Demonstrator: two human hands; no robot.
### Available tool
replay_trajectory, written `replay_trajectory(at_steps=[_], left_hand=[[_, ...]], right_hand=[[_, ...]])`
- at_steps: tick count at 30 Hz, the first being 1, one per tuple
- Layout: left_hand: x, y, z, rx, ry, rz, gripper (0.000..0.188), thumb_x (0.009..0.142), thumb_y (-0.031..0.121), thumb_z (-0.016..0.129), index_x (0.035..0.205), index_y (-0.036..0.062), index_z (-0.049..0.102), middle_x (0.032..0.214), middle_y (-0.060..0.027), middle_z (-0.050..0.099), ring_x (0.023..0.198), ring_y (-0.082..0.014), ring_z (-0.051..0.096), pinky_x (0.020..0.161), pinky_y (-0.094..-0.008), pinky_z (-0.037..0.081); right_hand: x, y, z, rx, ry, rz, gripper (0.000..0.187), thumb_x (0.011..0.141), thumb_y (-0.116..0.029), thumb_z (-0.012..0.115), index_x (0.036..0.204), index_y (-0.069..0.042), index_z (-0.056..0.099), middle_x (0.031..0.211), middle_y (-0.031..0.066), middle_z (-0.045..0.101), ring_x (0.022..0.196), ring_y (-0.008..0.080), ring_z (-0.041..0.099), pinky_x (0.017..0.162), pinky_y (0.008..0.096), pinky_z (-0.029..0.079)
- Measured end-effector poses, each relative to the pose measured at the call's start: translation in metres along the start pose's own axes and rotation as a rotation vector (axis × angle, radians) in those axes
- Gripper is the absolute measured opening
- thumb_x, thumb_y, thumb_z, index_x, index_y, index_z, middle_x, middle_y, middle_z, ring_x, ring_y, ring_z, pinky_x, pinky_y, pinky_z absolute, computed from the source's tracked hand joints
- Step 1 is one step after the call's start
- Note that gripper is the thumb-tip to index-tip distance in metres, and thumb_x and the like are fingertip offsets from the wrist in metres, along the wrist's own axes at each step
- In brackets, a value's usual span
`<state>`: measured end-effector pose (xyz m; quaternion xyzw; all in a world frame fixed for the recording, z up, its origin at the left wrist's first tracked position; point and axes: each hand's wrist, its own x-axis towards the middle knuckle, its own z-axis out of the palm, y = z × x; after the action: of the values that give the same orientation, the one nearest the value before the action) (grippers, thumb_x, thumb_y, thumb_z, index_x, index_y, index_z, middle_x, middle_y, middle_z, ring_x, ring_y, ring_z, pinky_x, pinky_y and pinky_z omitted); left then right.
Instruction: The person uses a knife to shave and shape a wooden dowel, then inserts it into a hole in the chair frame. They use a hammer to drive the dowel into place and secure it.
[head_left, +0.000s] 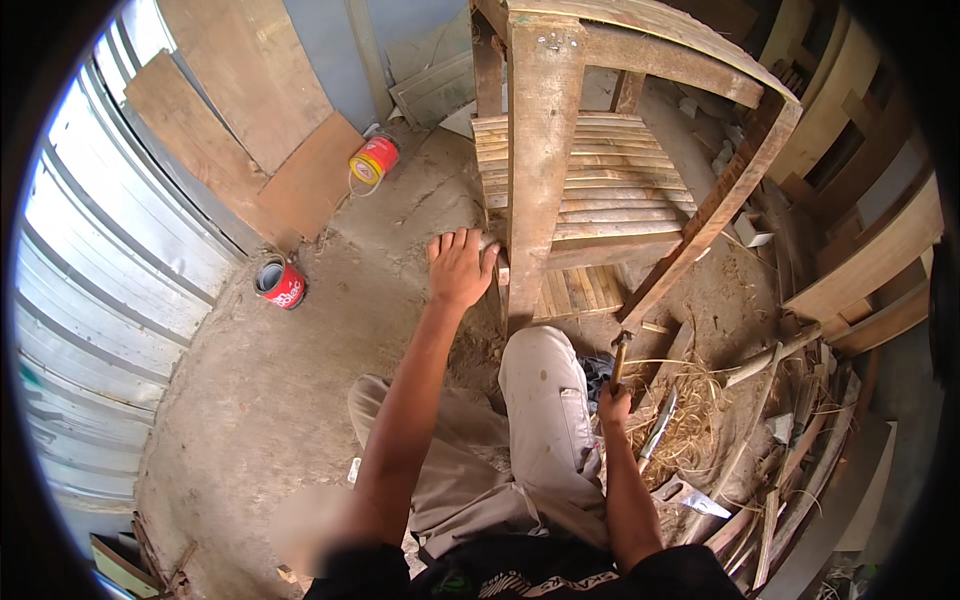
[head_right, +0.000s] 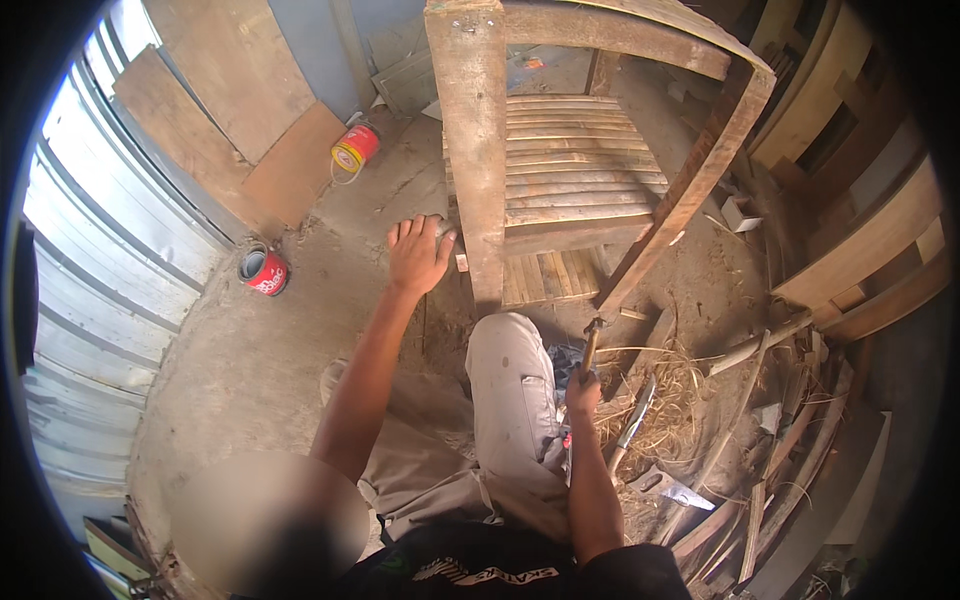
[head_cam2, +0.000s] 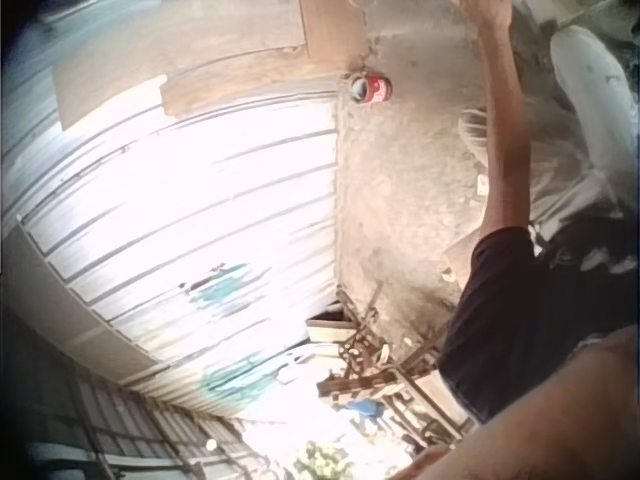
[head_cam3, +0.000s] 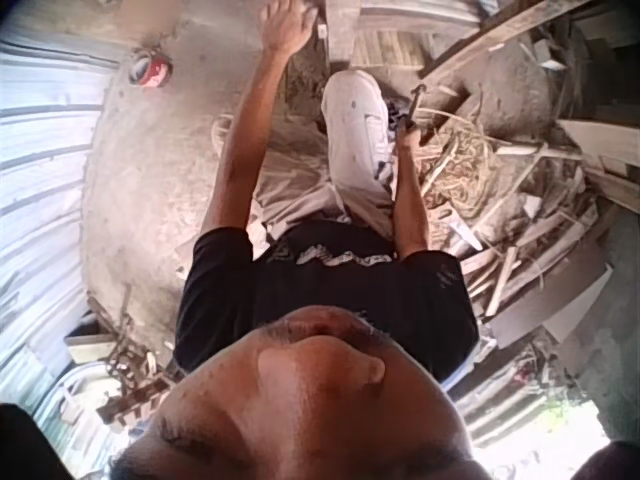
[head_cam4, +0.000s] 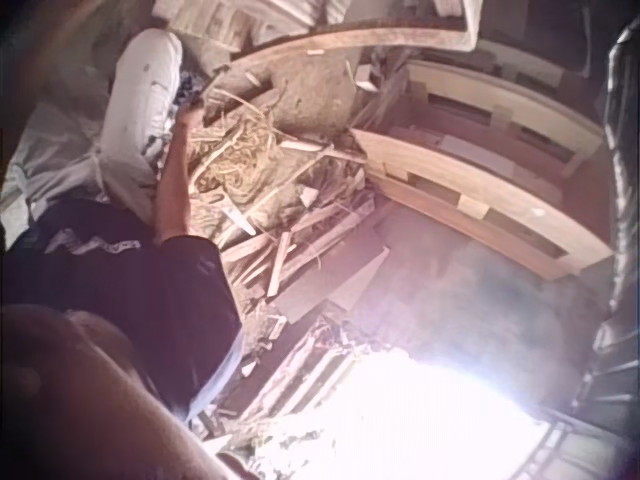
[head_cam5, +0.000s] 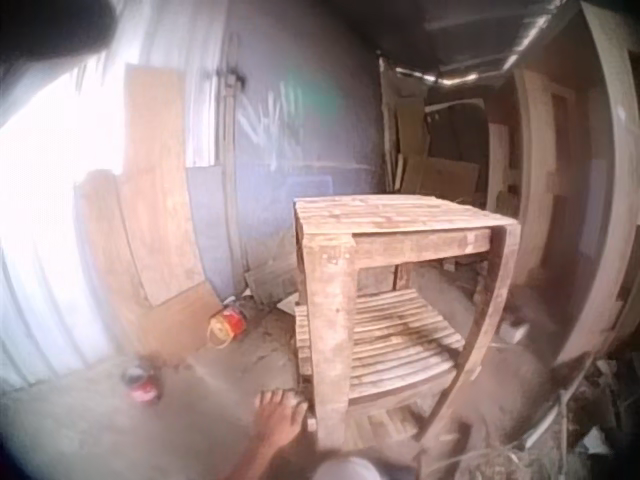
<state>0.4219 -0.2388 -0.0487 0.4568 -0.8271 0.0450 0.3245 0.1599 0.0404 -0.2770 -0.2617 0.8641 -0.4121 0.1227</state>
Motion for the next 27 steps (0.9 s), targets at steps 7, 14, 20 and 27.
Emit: replay_trajectory(at_steps=[7,14,20,27], left_hand=[[-0.001,-0.003,0.002,-0.008,-0.087,-0.03,0.035,0.096,0.035,0.059,0.117,0.0074,0.062,0.112,-0.0101,0.063,0.106,-0.0282,0.054,0.1,-0.0423,0.033],[-0.001,-0.004,0.0,-0.012,-0.095,-0.027,0.036,0.1,0.035,0.051,0.123,0.0081,0.061,0.114,-0.0097,0.063,0.11,-0.0283,0.053,0.102,-0.0427,0.032],[0.007,-0.007,-0.008,-0.055,-0.11,-0.013,0.038,0.103,0.036,0.042,0.118,0.0082,0.063,0.114,-0.0121,0.066,0.112,-0.0302,0.057,0.102,-0.0449,0.034],[0.041,0.0,-0.01,0.014,-0.297,-0.272,0.045,0.096,0.034,0.042,0.086,0.0045,0.075,0.092,-0.0223,0.072,0.089,-0.0406,0.07,0.091,-0.0517,0.051]], right_hand=[[0.02,-0.002,0.005,-0.129,-0.037,0.024,0.036,0.085,-0.034,0.067,0.094,0.0,0.071,0.086,0.0218,0.072,0.085,0.0415,0.07,0.077,0.0473,0.054],[0.026,0.017,-0.016,-0.356,-0.111,0.156,0.04,0.088,-0.033,0.059,0.101,0.003,0.069,0.102,0.0306,0.069,0.104,0.0474,0.065,0.091,0.0541,0.051],[0.02,0.037,-0.019,-0.359,-0.178,0.293,0.044,0.092,-0.034,0.057,0.108,0.005,0.068,0.108,0.0326,0.067,0.107,0.047,0.064,0.092,0.054,0.051],[0.026,0.065,-0.02,-0.427,-0.127,0.131,0.04,0.084,-0.03,0.066,0.114,-0.004,0.068,0.111,0.0263,0.068,0.1,0.0462,0.065,0.086,0.0529,0.052]])
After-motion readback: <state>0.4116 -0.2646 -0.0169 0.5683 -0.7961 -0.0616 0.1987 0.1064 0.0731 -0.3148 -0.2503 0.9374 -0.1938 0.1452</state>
